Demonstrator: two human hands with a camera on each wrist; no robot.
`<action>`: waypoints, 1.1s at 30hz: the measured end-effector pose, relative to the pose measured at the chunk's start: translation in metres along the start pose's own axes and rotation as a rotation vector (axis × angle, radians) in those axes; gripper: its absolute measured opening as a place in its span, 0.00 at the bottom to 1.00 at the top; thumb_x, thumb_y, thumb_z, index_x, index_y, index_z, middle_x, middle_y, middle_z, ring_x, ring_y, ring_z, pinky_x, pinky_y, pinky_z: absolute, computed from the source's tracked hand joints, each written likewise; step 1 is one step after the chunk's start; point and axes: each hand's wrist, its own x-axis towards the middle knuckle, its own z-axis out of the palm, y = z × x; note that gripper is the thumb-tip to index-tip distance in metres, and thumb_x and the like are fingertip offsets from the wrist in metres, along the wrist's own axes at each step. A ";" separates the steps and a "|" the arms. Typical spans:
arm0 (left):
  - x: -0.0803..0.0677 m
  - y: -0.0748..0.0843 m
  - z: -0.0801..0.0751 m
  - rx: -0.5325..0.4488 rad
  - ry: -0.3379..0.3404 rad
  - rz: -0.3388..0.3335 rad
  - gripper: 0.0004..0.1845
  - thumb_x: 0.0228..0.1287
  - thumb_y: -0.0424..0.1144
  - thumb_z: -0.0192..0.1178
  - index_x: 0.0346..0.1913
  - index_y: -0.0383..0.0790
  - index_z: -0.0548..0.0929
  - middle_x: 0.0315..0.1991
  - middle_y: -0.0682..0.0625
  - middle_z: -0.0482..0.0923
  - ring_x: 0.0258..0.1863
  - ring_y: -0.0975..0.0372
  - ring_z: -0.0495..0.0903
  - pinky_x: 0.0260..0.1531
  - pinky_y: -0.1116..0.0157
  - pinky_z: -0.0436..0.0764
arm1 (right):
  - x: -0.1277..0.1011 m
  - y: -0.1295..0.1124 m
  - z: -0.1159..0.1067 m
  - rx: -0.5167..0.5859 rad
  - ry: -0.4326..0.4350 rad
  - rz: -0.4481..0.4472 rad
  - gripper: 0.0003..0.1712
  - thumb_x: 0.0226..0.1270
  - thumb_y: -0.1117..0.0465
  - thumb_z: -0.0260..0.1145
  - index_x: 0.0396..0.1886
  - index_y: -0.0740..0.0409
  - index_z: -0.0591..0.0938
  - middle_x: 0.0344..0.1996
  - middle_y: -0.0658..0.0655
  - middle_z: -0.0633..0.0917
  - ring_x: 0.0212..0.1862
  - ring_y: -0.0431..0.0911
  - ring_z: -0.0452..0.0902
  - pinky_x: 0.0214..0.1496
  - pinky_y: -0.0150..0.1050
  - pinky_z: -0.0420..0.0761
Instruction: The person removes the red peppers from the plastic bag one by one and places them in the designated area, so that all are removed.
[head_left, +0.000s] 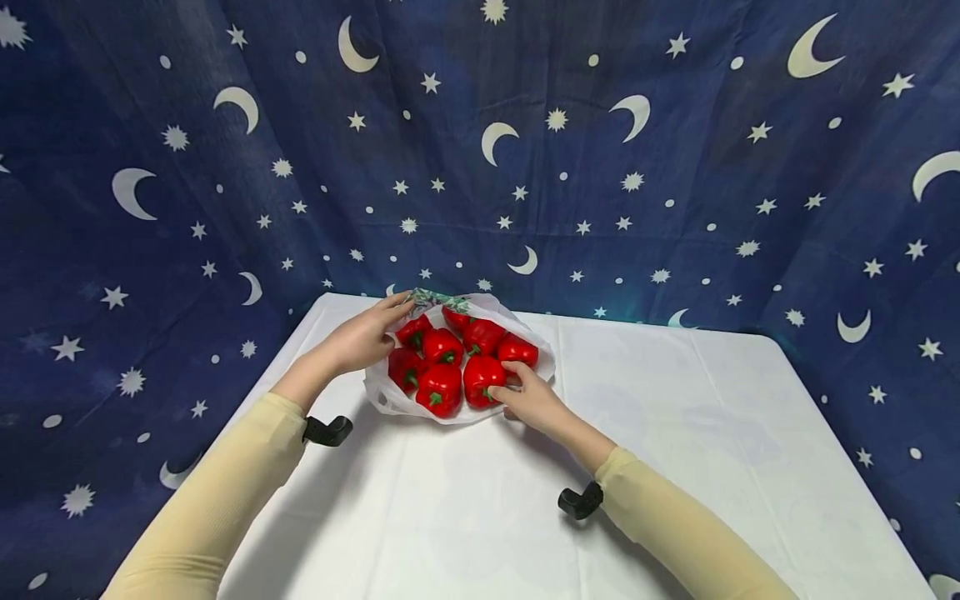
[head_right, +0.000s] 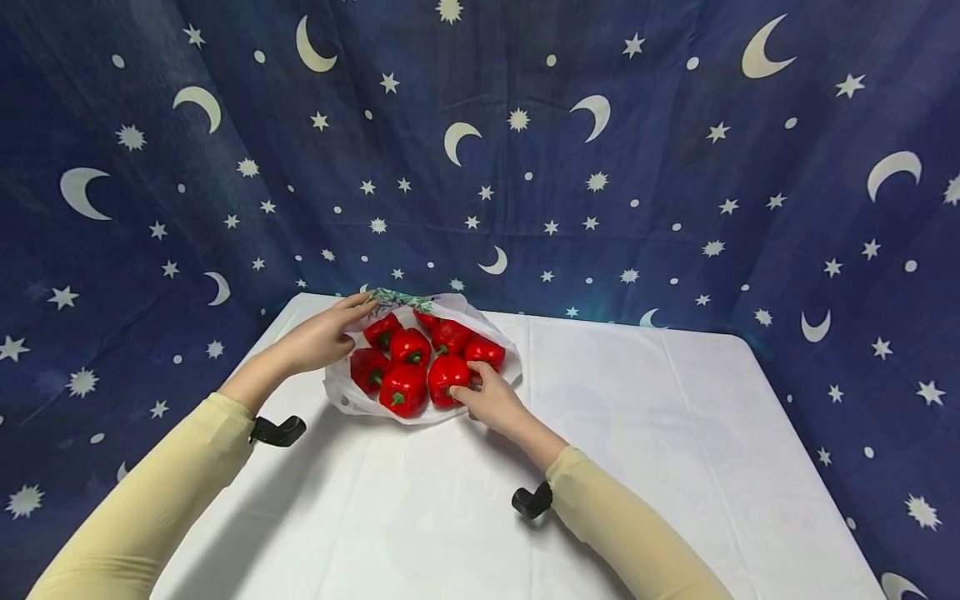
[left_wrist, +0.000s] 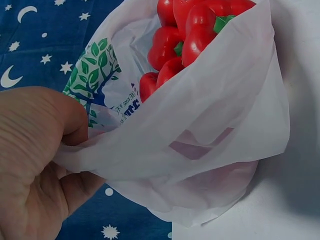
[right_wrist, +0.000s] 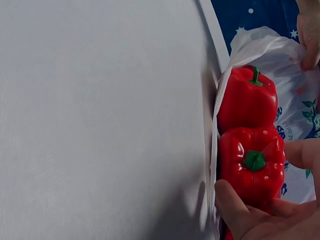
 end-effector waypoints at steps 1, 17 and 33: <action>0.000 0.000 0.000 -0.007 0.002 -0.001 0.39 0.61 0.21 0.53 0.78 0.29 0.60 0.81 0.41 0.49 0.76 0.46 0.59 0.53 0.55 0.77 | 0.001 -0.001 0.001 0.023 0.000 0.011 0.40 0.69 0.53 0.70 0.76 0.61 0.67 0.66 0.65 0.76 0.56 0.54 0.81 0.49 0.45 0.85; 0.002 0.002 0.001 -0.097 0.030 0.038 0.39 0.62 0.21 0.55 0.78 0.29 0.61 0.81 0.42 0.51 0.56 0.52 0.72 0.33 0.61 0.73 | 0.009 -0.008 0.014 0.158 0.077 0.147 0.42 0.62 0.50 0.75 0.69 0.65 0.69 0.65 0.65 0.74 0.59 0.57 0.76 0.48 0.48 0.85; 0.002 0.001 0.002 -0.136 0.019 0.049 0.39 0.62 0.21 0.52 0.78 0.30 0.59 0.82 0.43 0.49 0.60 0.51 0.68 0.34 0.60 0.71 | 0.012 -0.012 0.026 0.044 0.133 0.107 0.45 0.59 0.46 0.77 0.68 0.64 0.69 0.57 0.64 0.78 0.32 0.54 0.82 0.33 0.44 0.85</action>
